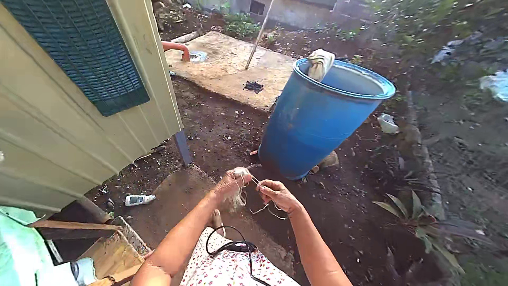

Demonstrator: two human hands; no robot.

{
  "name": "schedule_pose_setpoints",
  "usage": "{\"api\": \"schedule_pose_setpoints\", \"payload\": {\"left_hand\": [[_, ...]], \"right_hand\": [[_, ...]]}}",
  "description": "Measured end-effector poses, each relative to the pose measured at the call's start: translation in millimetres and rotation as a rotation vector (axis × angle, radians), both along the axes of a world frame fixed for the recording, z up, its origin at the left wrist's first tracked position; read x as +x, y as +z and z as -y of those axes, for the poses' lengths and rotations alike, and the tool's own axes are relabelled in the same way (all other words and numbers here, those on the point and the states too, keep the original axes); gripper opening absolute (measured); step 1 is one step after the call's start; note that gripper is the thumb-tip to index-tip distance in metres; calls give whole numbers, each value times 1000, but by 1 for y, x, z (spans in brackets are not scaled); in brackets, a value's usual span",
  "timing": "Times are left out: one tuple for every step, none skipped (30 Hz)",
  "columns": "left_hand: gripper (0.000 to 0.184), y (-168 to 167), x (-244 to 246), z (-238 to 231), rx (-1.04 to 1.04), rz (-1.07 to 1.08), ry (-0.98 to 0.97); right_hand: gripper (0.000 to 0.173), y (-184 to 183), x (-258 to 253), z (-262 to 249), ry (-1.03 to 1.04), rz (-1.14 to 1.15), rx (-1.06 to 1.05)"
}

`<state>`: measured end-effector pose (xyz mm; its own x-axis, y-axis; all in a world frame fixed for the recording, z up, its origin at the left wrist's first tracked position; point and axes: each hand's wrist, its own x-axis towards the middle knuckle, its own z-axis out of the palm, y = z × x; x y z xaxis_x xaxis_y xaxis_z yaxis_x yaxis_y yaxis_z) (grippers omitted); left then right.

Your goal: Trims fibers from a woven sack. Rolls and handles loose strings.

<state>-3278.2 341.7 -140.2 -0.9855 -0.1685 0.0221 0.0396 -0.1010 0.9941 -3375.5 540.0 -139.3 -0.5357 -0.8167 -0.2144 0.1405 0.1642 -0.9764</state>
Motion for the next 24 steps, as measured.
{"api": "schedule_pose_setpoints", "payload": {"left_hand": [[20,-6,-15,4,127,19,60],[22,-9,-31,9,244,51,112],[22,-9,-48,14,361,84,155],[24,-7,-67,21,485,129,176],[25,-7,-87,32,596,168,183],[25,-8,-109,47,660,198,187],[23,-10,-131,61,650,229,203],[19,-12,-153,78,548,248,225],[9,-15,-174,97,371,234,241],[15,-21,-191,117,169,201,209],[34,-30,-206,138,-23,175,120],[44,-33,-220,158,-202,158,18],[46,-32,-232,177,-379,159,-96],[46,-29,-241,194,-549,180,-222],[45,-25,-249,209,-700,210,-357],[45,-20,-256,221,-824,240,-477],[43,-18,-262,231,-909,243,-551],[39,-17,-266,242,-945,208,-546],[35,-18,-268,252,-910,140,-444],[32,-19,-269,260,-806,67,-274],[31,-19,-271,267,-666,21,-91],[28,-19,-275,273,-517,-20,67],[25,-20,-279,280,-379,-57,192],[23,-20,-284,287,-253,-88,295]], "right_hand": [[17,-4,-11,11,-14,12,13],[20,-9,-23,23,-25,23,28],[23,-14,-35,36,-31,32,40],[24,-19,-48,50,-32,39,48],[24,-24,-63,64,-26,39,54],[24,-29,-80,78,-11,38,63],[22,-34,-97,91,13,34,80],[21,-37,-117,104,42,30,99],[19,-37,-138,116,74,28,124],[18,-36,-157,125,109,34,158],[16,-35,-176,133,148,44,193],[16,-32,-196,143,180,47,216],[16,-28,-214,153,196,49,228],[17,-24,-230,164,197,51,232],[18,-22,-244,176,177,51,225],[18,-21,-257,188,148,51,211],[19,-20,-268,202,117,48,193],[19,-18,-278,218,93,45,177],[18,-17,-287,235,74,42,160],[19,-16,-295,253,63,35,147],[19,-16,-300,271,59,34,141],[20,-17,-304,289,57,47,126],[20,-20,-305,307,55,77,104],[21,-23,-305,324,61,117,84]]}}
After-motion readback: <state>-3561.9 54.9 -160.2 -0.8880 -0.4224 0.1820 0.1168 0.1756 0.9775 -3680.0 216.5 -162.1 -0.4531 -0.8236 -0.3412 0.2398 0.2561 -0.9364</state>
